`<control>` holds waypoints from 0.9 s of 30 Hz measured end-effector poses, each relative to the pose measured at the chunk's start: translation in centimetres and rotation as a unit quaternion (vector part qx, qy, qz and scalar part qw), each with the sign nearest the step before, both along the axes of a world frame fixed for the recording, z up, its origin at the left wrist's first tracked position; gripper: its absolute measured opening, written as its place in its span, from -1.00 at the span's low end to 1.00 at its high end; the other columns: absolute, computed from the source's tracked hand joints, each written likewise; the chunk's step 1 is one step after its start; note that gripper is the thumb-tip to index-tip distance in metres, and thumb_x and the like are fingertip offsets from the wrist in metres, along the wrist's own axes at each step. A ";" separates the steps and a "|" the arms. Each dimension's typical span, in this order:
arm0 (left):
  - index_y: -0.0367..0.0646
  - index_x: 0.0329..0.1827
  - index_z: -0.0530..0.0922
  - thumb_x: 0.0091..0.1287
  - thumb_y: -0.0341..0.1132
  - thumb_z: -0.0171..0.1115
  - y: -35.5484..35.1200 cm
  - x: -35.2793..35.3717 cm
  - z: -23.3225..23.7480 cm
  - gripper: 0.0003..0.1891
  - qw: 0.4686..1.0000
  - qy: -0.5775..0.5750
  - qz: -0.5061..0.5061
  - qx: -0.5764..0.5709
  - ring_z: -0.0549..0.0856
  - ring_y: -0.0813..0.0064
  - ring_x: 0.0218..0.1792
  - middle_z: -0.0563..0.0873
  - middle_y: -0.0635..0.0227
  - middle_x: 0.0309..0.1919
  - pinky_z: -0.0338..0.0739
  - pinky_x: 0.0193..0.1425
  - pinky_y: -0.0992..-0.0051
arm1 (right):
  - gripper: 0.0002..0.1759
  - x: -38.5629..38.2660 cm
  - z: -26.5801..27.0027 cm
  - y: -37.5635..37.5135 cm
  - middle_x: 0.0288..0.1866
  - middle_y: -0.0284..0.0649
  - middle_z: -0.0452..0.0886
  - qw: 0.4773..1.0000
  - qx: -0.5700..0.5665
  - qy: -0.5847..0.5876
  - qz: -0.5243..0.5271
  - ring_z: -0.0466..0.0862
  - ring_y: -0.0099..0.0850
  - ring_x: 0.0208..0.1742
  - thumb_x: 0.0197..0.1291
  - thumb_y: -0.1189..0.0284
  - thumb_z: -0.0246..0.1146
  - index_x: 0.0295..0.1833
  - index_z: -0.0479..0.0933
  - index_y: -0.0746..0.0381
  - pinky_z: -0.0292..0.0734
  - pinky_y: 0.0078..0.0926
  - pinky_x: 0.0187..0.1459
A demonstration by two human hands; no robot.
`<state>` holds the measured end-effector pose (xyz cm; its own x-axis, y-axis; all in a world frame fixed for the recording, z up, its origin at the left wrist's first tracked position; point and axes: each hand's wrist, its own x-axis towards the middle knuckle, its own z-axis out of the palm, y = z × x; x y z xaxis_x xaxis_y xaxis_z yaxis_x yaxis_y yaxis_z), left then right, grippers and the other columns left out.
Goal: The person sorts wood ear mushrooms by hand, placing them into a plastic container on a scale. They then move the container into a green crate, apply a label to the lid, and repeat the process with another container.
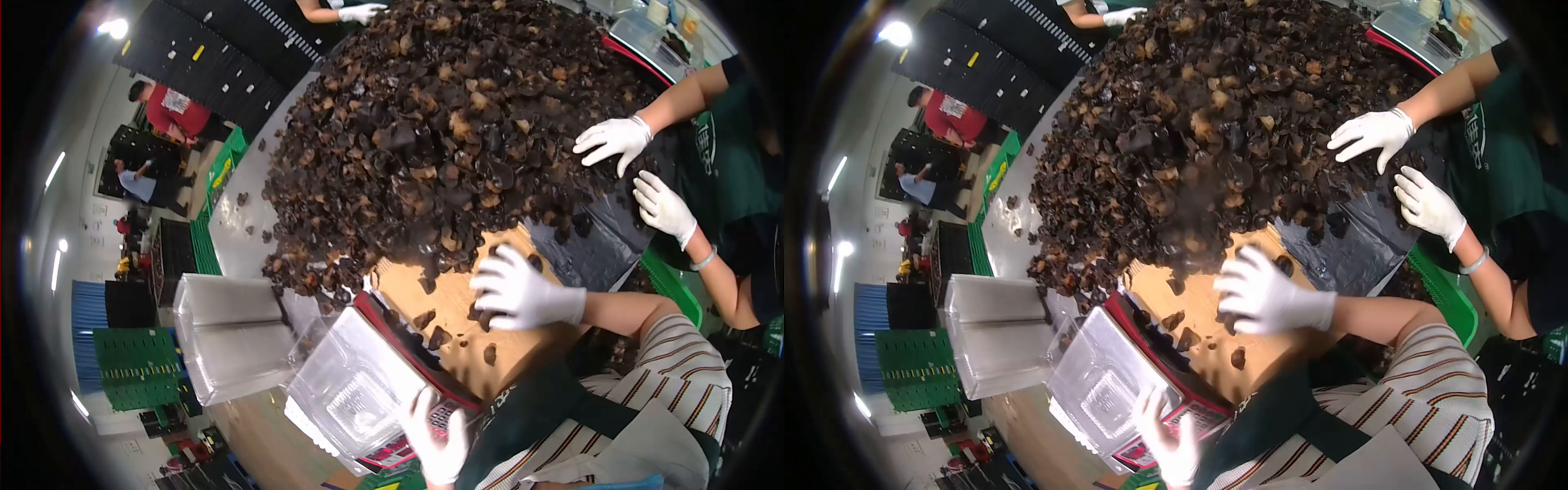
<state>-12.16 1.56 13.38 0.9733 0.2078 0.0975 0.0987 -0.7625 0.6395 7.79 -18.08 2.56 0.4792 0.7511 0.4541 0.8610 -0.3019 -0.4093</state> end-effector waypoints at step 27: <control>-0.20 -0.02 0.43 -0.03 -0.46 0.42 -6.1 1.2 -10.5 -0.52 0.987 0.133 -0.094 0.020 0.42 -0.17 0.19 0.39 -0.18 0.13 0.38 0.25 0.12 | -0.69 -8.7 -6.7 -7.9 -0.09 -0.39 0.53 0.986 0.077 0.106 0.104 0.46 -0.21 0.24 0.10 0.29 0.34 -0.01 0.53 -0.05 0.08 0.18 0.37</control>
<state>-10.95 -4.53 2.86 0.9866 0.0230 -0.1614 0.1134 -0.8078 0.5785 -0.96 -26.00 -4.15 0.4177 0.7731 0.4773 0.7881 -0.0469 -0.6137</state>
